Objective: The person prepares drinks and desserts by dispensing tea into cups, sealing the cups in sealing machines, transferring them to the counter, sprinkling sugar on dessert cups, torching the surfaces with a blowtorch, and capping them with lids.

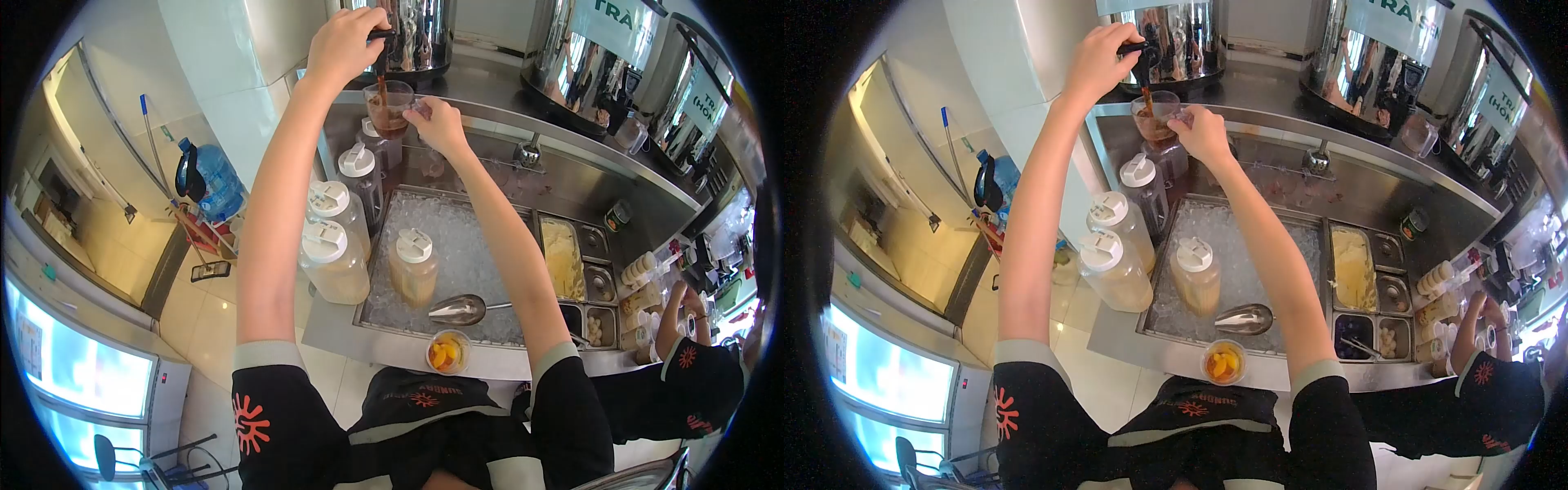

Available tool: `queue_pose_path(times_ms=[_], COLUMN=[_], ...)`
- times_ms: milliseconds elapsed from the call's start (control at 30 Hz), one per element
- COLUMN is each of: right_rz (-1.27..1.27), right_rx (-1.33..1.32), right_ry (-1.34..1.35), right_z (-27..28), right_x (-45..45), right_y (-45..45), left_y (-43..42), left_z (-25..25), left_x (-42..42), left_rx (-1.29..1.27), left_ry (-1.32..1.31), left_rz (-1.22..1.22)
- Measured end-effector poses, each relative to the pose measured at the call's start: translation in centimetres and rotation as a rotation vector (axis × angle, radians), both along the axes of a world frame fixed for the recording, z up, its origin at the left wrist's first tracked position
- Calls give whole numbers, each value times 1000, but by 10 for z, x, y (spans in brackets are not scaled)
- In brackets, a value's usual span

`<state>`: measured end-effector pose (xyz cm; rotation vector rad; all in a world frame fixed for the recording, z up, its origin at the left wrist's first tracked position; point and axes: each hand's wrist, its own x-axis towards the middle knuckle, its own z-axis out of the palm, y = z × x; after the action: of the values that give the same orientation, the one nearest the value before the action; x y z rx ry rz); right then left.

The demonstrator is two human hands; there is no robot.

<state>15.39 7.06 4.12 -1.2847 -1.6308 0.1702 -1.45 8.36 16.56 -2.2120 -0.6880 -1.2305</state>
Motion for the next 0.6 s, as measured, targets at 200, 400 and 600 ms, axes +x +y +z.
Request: queue_pose_path(times_ms=[200, 400, 600], right_rz=[13, 36, 39], right_rx=[40, -10, 11], right_ry=[-1, 30, 9], right_z=[1, 0, -5], right_x=[0, 0, 1], right_y=[0, 1, 2], left_y=[1, 1, -3], left_z=[1, 1, -1], left_x=[0, 1, 3], left_rx=[-12, -4, -15], left_ry=[4, -5, -42], left_rz=[9, 0, 26])
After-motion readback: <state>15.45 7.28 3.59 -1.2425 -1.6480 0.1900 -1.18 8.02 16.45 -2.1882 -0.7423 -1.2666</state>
